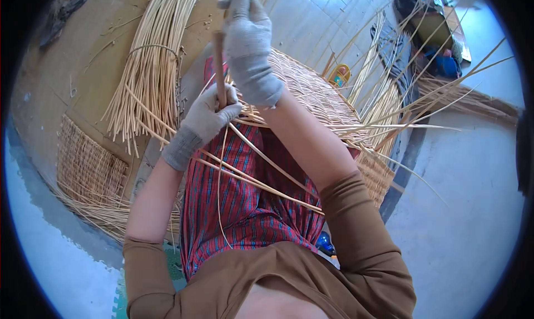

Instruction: Weaving a wicker basket using long thin strips of material.

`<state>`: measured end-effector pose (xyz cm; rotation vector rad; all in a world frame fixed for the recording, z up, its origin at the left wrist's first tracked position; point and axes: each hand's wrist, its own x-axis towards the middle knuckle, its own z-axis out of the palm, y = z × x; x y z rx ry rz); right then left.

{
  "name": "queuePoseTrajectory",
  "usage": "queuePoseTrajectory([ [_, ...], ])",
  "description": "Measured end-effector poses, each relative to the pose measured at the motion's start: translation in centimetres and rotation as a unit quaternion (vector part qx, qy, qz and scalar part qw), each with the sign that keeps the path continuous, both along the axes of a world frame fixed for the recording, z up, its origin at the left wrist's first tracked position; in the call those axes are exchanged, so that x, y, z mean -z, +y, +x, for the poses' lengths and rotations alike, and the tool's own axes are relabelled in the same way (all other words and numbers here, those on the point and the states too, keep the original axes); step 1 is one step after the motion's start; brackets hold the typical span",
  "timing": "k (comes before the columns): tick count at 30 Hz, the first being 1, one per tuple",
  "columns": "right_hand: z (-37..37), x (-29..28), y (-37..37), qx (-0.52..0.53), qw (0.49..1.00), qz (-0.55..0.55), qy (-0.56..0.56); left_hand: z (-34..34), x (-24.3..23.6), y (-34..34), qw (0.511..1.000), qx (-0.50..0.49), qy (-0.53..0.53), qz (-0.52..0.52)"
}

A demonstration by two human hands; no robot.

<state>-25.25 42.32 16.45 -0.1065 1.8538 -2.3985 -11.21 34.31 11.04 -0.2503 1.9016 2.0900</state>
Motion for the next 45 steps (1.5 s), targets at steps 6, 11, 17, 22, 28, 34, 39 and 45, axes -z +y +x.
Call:
queuePoseTrajectory([
  [6,-1.4,3.3,0.7,-0.045,0.996,0.042,0.066,-0.4,1.1,2.8,0.996,-0.087,0.024,-0.023],
  [11,3.4,-0.1,9.4,-0.164,0.805,0.471,0.321,-0.9,1.9,3.3,0.987,-0.124,0.018,-0.096],
  [17,13.3,-4.4,21.2,-0.201,0.617,0.708,0.279,-1.1,2.5,3.5,0.987,-0.151,0.045,0.024],
  [22,18.1,-4.5,21.1,-0.165,0.607,0.755,0.185,-1.5,3.2,3.5,0.987,-0.145,0.073,0.021],
  [28,20.1,-8.2,17.7,-0.373,0.735,0.566,0.025,-1.8,3.7,3.0,0.993,-0.104,0.015,-0.043],
  [34,10.4,-15.1,21.1,-0.316,0.609,0.691,-0.227,-1.5,3.1,3.4,0.989,-0.15,-0.019,0.001],
  [39,3.5,-10.7,22.1,-0.123,0.455,0.864,0.176,-1.4,3.2,3.6,0.985,-0.17,0.003,0.005],
  [45,3.8,-6.7,22.5,-0.182,0.509,0.84,0.044,-1.1,4.7,4.0,0.976,-0.203,0.066,-0.036],
])
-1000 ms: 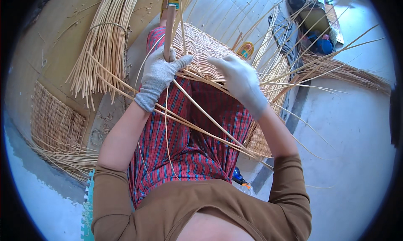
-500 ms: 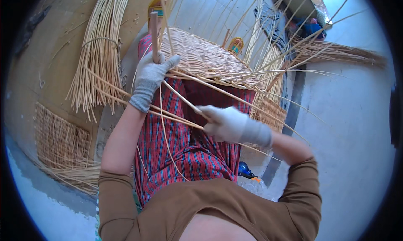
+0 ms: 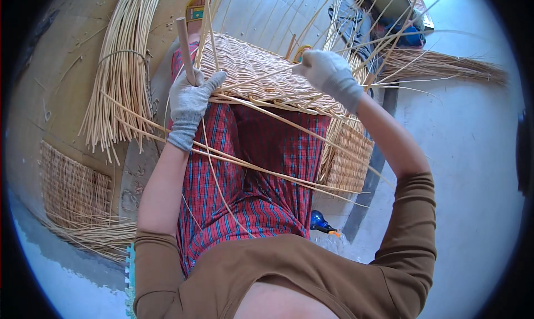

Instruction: Weaving a wicker basket using long thin strips of material.

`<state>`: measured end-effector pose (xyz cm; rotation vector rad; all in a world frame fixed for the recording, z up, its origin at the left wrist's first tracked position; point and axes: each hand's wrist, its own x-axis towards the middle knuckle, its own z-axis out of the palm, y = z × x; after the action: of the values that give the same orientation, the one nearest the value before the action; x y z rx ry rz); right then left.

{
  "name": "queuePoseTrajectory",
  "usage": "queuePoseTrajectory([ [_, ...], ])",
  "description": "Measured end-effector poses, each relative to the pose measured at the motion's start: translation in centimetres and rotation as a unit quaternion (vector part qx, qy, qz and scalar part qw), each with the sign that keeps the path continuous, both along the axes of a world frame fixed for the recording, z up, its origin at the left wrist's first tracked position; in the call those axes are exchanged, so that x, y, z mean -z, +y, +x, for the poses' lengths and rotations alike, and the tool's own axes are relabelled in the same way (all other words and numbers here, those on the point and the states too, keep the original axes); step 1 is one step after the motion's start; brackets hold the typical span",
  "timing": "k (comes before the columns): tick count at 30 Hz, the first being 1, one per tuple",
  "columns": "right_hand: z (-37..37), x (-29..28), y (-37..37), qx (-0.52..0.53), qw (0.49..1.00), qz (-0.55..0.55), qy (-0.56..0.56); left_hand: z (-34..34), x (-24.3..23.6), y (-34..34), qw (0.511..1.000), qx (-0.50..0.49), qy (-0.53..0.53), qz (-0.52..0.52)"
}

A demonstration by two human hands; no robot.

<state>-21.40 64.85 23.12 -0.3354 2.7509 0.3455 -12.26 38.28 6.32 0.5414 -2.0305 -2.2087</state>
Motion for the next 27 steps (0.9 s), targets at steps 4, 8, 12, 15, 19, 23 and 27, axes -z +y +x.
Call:
queuePoseTrajectory([
  [4,1.6,0.5,1.4,-0.069,0.975,-0.155,-0.147,-0.1,0.5,0.1,1.0,0.009,-0.003,-0.015],
  [8,3.6,1.4,0.7,-0.075,0.98,-0.167,-0.072,0.0,0.5,0.2,1.0,-0.002,0.006,-0.026],
  [12,5.2,0.5,0.5,-0.013,0.991,-0.095,-0.09,0.1,0.3,0.3,0.997,-0.007,-0.01,-0.07],
  [15,5.3,-0.3,1.3,0.029,0.995,0.028,-0.091,0.1,0.0,0.3,0.999,0.005,-0.02,-0.049],
  [19,3.8,0.6,1.4,0.018,0.993,-0.107,0.047,0.1,-0.2,0.2,0.998,0.012,-0.02,-0.06],
  [23,1.5,-0.2,-0.5,0.12,0.859,-0.496,-0.043,0.2,-0.1,0.0,0.997,0.014,-0.018,-0.069],
  [27,0.5,-4.8,-3.8,-0.001,0.792,-0.44,0.424,0.5,0.2,0.2,0.998,0.003,0.003,-0.056],
])
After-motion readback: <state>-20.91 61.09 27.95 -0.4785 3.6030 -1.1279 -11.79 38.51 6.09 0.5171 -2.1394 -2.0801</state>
